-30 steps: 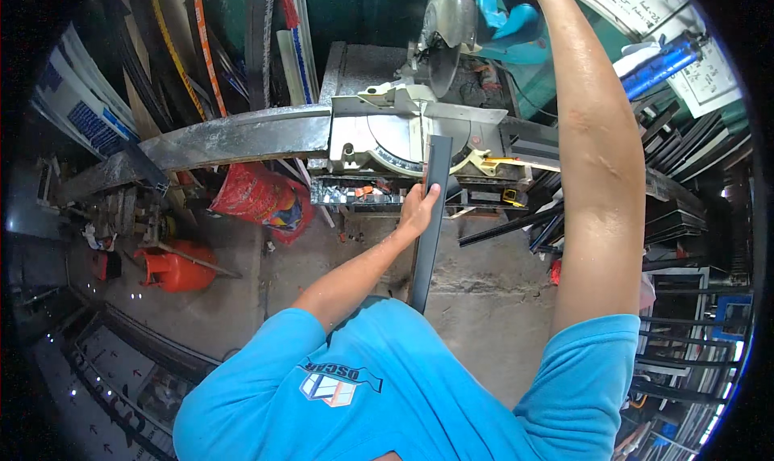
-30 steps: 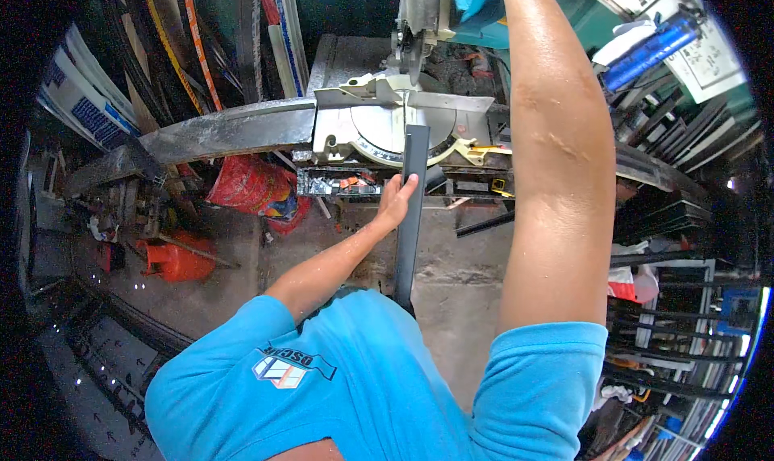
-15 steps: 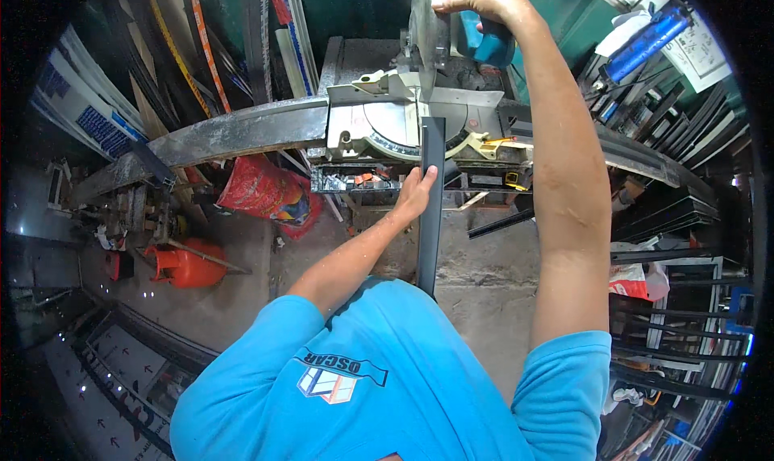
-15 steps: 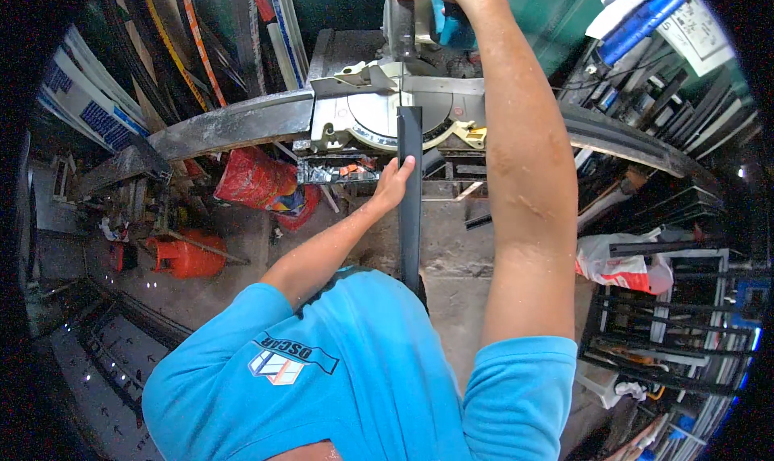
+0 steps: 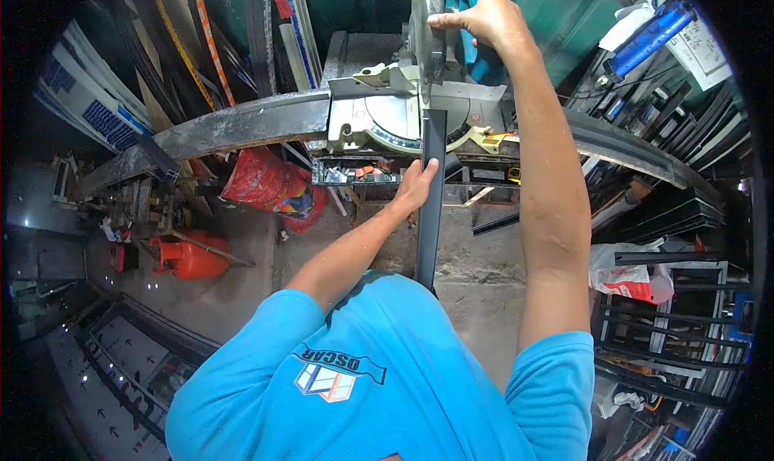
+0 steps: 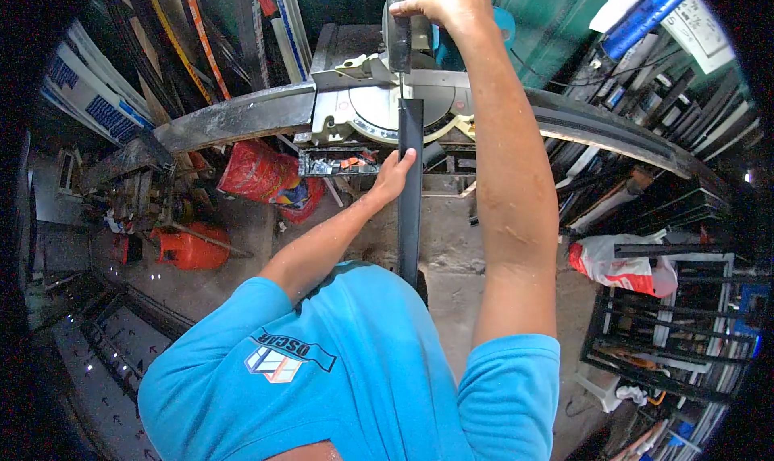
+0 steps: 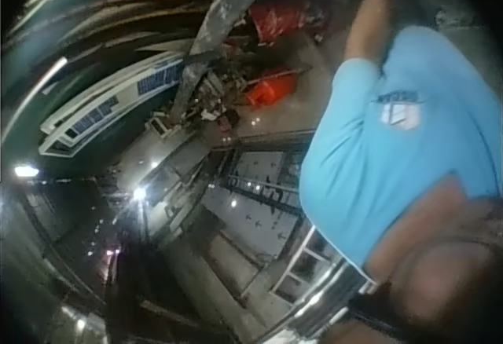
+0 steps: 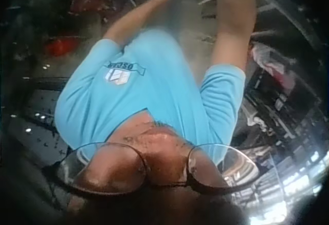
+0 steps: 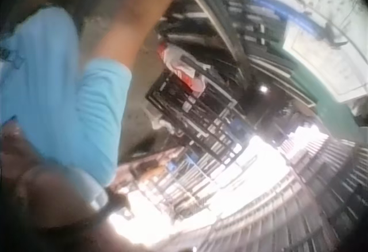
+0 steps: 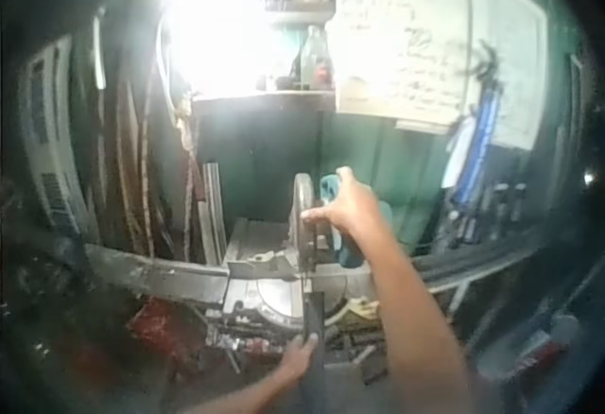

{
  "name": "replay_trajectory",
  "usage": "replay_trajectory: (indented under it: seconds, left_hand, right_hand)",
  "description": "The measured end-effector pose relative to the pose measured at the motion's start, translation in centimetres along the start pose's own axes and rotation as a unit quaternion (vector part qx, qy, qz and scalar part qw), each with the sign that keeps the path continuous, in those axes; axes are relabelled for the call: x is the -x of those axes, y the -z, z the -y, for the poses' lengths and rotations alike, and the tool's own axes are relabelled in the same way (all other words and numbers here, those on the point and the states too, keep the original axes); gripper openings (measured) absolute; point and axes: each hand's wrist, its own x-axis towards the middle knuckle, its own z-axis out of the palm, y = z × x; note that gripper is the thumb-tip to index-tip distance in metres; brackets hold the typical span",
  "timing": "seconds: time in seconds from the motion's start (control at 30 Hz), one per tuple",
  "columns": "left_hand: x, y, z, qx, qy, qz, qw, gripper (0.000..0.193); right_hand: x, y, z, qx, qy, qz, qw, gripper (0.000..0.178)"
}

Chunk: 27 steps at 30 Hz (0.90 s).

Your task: The person uses a miter saw to cut several black metal profiles into specific lengths. They position each profile against the saw's fence, lower the blade to cut, and then remove the cut piece. The person repeats this process for multiple profiles and briefly fits a cut piece into a window frame structure.

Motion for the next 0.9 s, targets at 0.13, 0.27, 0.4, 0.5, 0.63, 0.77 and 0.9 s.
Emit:
replay_trajectory:
  seconds: [0.13, 0.27, 0.4, 0.5, 0.63, 0.77, 0.9]
  left_hand:
    - [0.2, 0.0, -0.2, 0.009, -0.016, -0.011, 1.0, 0.06]
    - [-1.0, 0.3, 2.2, 0.036, 0.017, 0.016, 0.999, 0.061]
    - [-0.5, 0.1, 0.9, -0.007, -0.008, -0.002, 1.0, 0.062]
    - [-0.6, 0.3, 1.1, -0.011, 0.0, 0.004, 1.0, 0.062]
    - [-1.2, 0.2, 2.2, -0.011, 0.007, 0.005, 1.0, 0.062]
    - [-1.2, -0.2, 2.6, 0.035, 0.012, 0.004, 0.999, 0.062]
    - [-0.6, 0.1, 1.1, 0.019, 0.005, 0.011, 1.0, 0.062]
  right_hand:
    - [0.7, -0.3, -0.3, -0.016, 0.008, -0.013, 1.0, 0.105]
    - [1.4, -0.4, 0.2, -0.034, 0.011, -0.018, 0.999, 0.105]
    - [1.5, -0.6, -0.4, -0.038, 0.009, -0.022, 0.999, 0.106]
    - [1.8, -0.3, -0.3, -0.042, 0.014, -0.02, 0.999, 0.107]
    - [1.8, -0.2, 0.2, -0.031, -0.007, -0.007, 0.999, 0.107]
    - [2.1, -0.2, 0.3, -0.038, -0.002, -0.009, 0.999, 0.106]
    - [2.2, -0.2, 0.2, -0.026, -0.003, -0.018, 0.999, 0.105]
